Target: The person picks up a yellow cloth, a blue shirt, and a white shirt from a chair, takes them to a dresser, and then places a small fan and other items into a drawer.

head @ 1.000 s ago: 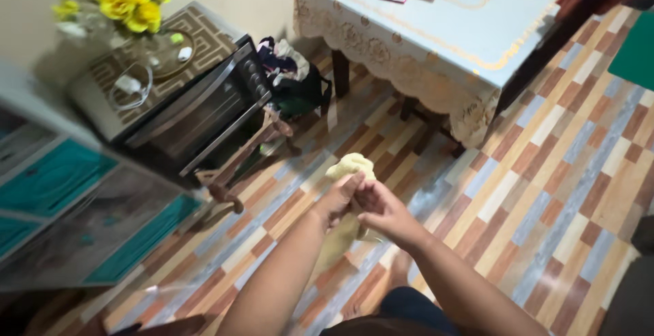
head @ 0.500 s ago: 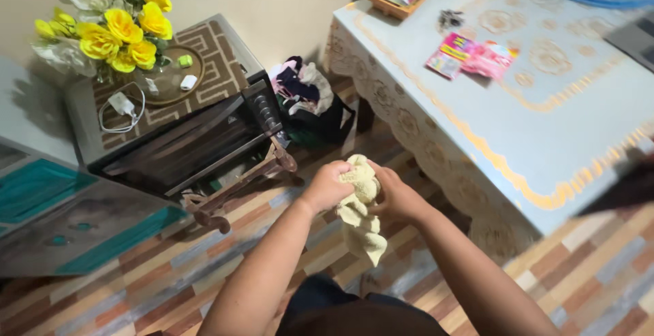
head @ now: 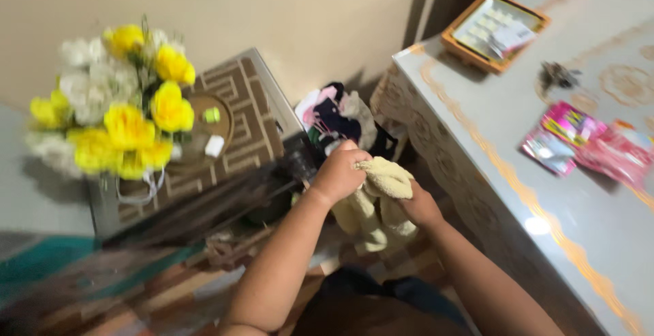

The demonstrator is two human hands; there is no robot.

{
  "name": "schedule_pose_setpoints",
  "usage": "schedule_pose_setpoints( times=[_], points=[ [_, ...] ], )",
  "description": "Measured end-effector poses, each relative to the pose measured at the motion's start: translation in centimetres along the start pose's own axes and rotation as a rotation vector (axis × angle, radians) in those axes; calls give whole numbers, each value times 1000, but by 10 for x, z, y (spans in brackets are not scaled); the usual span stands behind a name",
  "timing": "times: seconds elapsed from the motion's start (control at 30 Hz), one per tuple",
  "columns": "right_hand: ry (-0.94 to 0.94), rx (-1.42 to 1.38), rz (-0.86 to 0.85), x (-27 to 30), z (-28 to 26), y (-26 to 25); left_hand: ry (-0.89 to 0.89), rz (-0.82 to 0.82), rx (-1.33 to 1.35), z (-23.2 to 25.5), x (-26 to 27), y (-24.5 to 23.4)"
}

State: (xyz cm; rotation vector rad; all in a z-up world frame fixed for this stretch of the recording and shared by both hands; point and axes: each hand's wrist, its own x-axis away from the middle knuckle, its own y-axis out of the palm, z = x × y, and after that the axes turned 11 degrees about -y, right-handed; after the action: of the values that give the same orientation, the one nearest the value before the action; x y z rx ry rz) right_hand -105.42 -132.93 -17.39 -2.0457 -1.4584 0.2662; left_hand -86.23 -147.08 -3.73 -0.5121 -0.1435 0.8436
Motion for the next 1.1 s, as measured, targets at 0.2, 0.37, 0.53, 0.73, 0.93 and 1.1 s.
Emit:
schedule_pose_setpoints(
  times=[0.2, 0.37, 0.53, 0.73, 0.93, 1.1],
  points=[
    [-117, -74, -37, -110, 41, 25, -198, 38, 89, -34, -92, -24],
    [-110, -516, -405, -204, 129, 72, -562, 94, 316, -110, -125, -17],
    [226, -224, -418, -283, 192, 115, -535, 460, 95, -192, -179, 21],
    [523, -132, -402, -339, 241, 177, -625, 500, 62, -274, -242, 35],
    [879, -250, -316, -337, 290, 243, -673, 496, 70, -301, -260, 55],
    [812, -33, -347, -320, 320, 284, -700, 525, 99, -302, -239, 82]
  ],
)
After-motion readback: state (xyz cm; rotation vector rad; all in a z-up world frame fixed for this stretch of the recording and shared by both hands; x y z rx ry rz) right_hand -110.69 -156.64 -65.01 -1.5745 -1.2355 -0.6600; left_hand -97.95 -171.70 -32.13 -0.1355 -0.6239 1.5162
